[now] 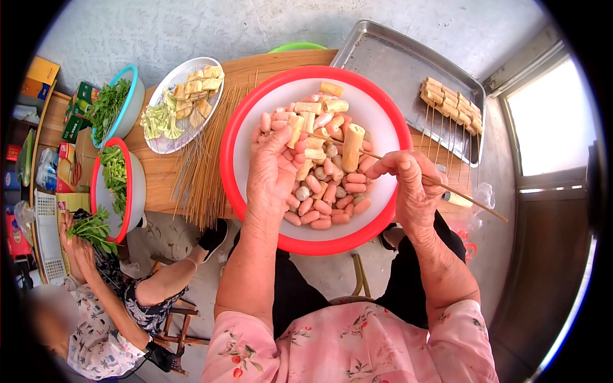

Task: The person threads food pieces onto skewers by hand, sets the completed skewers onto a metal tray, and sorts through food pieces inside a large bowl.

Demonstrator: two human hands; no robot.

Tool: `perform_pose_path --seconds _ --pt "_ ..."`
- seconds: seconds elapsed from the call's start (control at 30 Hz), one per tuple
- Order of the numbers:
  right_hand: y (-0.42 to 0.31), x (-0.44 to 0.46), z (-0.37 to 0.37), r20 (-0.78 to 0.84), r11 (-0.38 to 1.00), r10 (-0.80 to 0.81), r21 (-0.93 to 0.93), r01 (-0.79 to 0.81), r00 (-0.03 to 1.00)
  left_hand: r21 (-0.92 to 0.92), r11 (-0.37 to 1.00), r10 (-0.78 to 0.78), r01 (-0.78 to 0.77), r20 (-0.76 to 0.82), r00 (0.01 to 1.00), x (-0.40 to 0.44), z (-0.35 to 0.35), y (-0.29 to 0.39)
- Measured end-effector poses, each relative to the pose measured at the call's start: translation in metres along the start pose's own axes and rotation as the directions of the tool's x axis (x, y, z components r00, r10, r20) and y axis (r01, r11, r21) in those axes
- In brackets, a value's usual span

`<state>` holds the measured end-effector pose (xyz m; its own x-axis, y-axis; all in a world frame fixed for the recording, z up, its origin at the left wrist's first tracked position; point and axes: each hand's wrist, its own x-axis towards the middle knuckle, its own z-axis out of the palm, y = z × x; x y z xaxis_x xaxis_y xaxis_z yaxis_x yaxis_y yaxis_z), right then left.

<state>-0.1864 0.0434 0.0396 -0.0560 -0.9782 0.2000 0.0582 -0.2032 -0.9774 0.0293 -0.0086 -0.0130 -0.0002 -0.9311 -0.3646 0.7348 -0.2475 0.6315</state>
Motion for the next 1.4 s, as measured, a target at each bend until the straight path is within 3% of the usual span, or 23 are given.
perform_pose_path --seconds 0.07,0.2,0.37,0.87,0.93,1.07,1.13,1.17,1.27,1.4 --pt "-0.004 0.001 -0.001 0.032 0.997 0.002 -0.074 0.000 0.999 0.014 1.000 -0.007 0.006 0.018 1.000 0.000 0.000 0.000" --pt "0.007 0.002 0.003 0.003 1.000 -0.021 -0.006 0.021 1.000 0.050 0.999 -0.001 0.001 -0.012 1.000 0.000 0.003 0.002" --pt "0.006 0.006 0.004 -0.103 0.979 0.176 0.125 -0.163 0.979 0.066 0.998 0.009 -0.014 0.067 0.998 -0.002 0.002 -0.001" --pt "0.011 0.010 0.008 -0.107 0.944 0.181 0.298 -0.142 0.978 -0.022 0.991 -0.128 0.130 0.077 0.989 -0.010 0.013 -0.003" --pt "0.008 0.008 0.009 -0.107 0.953 0.177 0.266 -0.143 0.978 -0.035 0.992 -0.119 0.120 0.028 0.992 -0.012 0.014 -0.006" --pt "0.018 0.008 0.011 -0.075 0.957 0.131 0.269 -0.107 0.988 -0.042 0.986 -0.158 0.162 0.073 0.985 -0.015 0.013 -0.010" --pt "0.014 0.005 0.018 -0.005 0.978 0.207 0.038 -0.207 0.978 -0.010 0.977 -0.201 0.211 0.265 0.943 -0.020 0.025 -0.016" --pt "0.020 0.004 0.021 -0.013 0.970 0.221 0.109 -0.219 0.975 -0.010 0.977 -0.204 0.214 0.268 0.942 -0.020 0.030 -0.018" --pt "0.027 -0.001 0.027 -0.038 0.987 0.153 0.046 -0.151 0.988 -0.060 0.983 -0.155 0.171 0.209 0.966 -0.021 0.034 -0.020" --pt "0.030 -0.001 0.029 0.052 0.986 0.128 0.102 -0.133 0.990 -0.034 0.992 -0.116 0.124 0.183 0.976 -0.014 0.022 -0.014"
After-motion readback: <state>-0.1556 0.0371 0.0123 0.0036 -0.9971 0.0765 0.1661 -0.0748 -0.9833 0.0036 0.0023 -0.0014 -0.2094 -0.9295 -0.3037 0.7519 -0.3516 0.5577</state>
